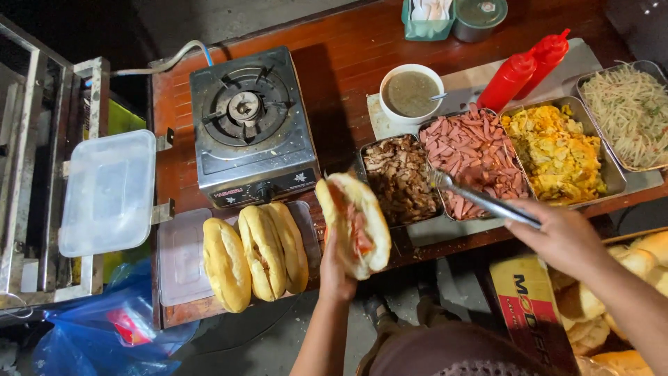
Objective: The person assembles several sandwiches at a food stall. They use tongs to add sliced meats, scrambled eggs, and bean sprouts into sliced baguettes. The person also spreads a sauce inside the bread and adds condiments from squeeze bottles before placing the finished sandwiches on a tray.
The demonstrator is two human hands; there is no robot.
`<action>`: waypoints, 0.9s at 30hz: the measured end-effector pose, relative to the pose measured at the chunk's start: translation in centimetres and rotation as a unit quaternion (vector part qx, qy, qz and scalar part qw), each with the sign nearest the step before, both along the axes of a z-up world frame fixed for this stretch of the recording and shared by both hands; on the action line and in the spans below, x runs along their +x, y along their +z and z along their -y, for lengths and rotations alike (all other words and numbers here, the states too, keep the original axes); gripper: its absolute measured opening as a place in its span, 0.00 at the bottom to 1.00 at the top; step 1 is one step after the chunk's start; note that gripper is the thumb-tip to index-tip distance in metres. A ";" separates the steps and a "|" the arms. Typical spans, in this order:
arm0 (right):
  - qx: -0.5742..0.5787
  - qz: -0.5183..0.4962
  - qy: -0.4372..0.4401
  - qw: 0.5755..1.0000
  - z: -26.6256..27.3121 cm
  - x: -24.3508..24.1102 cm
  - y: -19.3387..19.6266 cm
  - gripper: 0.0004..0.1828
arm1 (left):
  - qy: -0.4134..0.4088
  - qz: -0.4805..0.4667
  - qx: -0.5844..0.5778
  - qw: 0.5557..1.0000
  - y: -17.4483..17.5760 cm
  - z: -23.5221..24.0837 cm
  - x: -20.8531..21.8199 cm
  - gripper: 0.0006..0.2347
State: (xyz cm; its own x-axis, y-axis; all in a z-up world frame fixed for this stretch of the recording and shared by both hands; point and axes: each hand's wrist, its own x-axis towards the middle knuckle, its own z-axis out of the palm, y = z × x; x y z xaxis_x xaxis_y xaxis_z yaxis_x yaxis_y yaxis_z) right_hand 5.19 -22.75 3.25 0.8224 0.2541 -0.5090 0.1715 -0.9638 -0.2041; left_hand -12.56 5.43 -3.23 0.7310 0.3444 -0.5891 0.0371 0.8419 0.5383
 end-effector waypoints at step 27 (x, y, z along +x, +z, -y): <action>-0.081 0.046 0.137 0.986 -5.2 -0.6 -3.2 0.31 | 0.012 0.015 0.050 0.999 -4.1 0.9 -1.5 0.29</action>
